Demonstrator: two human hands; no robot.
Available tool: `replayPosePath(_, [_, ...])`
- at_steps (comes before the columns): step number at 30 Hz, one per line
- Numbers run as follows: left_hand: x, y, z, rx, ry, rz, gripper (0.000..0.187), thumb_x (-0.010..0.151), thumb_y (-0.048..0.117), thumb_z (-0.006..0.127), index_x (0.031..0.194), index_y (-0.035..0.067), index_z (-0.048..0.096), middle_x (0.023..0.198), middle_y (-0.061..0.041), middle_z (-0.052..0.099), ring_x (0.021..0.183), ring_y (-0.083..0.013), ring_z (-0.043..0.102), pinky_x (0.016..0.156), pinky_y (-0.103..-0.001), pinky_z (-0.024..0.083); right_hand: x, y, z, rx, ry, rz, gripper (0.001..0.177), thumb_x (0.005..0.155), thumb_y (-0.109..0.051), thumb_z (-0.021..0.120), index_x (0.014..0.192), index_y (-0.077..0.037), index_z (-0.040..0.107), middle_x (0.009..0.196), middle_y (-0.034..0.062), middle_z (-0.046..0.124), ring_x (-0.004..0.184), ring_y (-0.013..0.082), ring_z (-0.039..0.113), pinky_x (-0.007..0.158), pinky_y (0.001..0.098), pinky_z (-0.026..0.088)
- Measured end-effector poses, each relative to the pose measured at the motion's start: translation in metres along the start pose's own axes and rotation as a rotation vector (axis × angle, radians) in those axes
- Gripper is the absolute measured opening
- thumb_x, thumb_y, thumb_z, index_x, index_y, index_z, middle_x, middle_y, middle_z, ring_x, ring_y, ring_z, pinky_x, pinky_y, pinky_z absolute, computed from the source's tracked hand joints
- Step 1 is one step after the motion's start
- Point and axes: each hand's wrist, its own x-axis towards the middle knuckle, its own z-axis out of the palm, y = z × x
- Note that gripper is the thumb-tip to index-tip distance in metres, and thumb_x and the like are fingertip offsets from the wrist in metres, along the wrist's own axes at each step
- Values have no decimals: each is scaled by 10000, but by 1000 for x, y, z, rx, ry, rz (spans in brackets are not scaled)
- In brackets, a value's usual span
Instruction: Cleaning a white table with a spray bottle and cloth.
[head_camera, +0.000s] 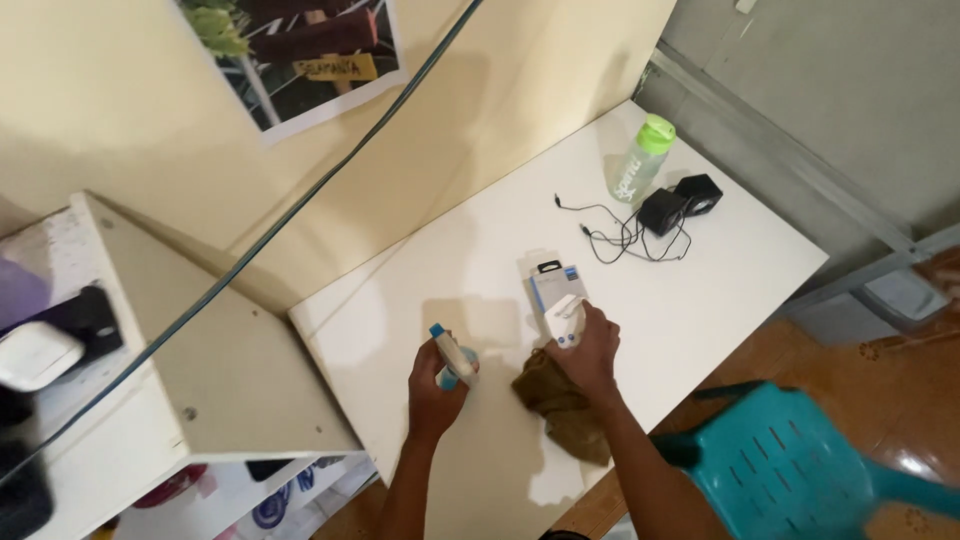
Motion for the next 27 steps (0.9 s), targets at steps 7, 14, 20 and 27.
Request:
replayPosePath(7, [11, 13, 19, 32, 17, -95, 618, 848, 136, 832, 1379, 10, 542, 1234, -147, 664, 1096, -244, 721, 966, -394, 599, 70, 47, 26, 31, -101, 61, 1002, 592, -310, 898, 1443, 3, 470, 1300, 171, 575, 1141, 419, 486, 1028, 542, 402])
replayPosePath(14, [14, 17, 38, 95, 82, -196, 648, 840, 151, 828, 1393, 6, 524, 1257, -141, 625, 1134, -260, 680, 986, -419, 567, 117, 90, 69, -20, -203, 131, 988, 605, -382, 896, 1440, -32, 500, 1352, 176, 565, 1213, 428, 466, 1050, 558, 403])
replayPosePath(20, [10, 9, 45, 95, 144, -170, 644, 845, 118, 821, 1400, -5, 517, 1282, -139, 610, 1162, -260, 664, 1001, -410, 566, 142, 104, 82, -52, -202, 145, 813, 643, -382, 885, 1343, -69, 614, 1418, 215, 528, 1268, 467, 437, 1059, 597, 375])
replayPosePath(27, [-2, 12, 49, 20, 194, -196, 660, 846, 76, 813, 1419, -10, 495, 1254, -130, 600, 1151, -246, 664, 1018, -402, 566, 145, 130, 97, -69, -29, -48, 645, 781, -384, 824, 1323, -77, 657, 1479, 223, 534, 1411, 437, 448, 1158, 596, 354])
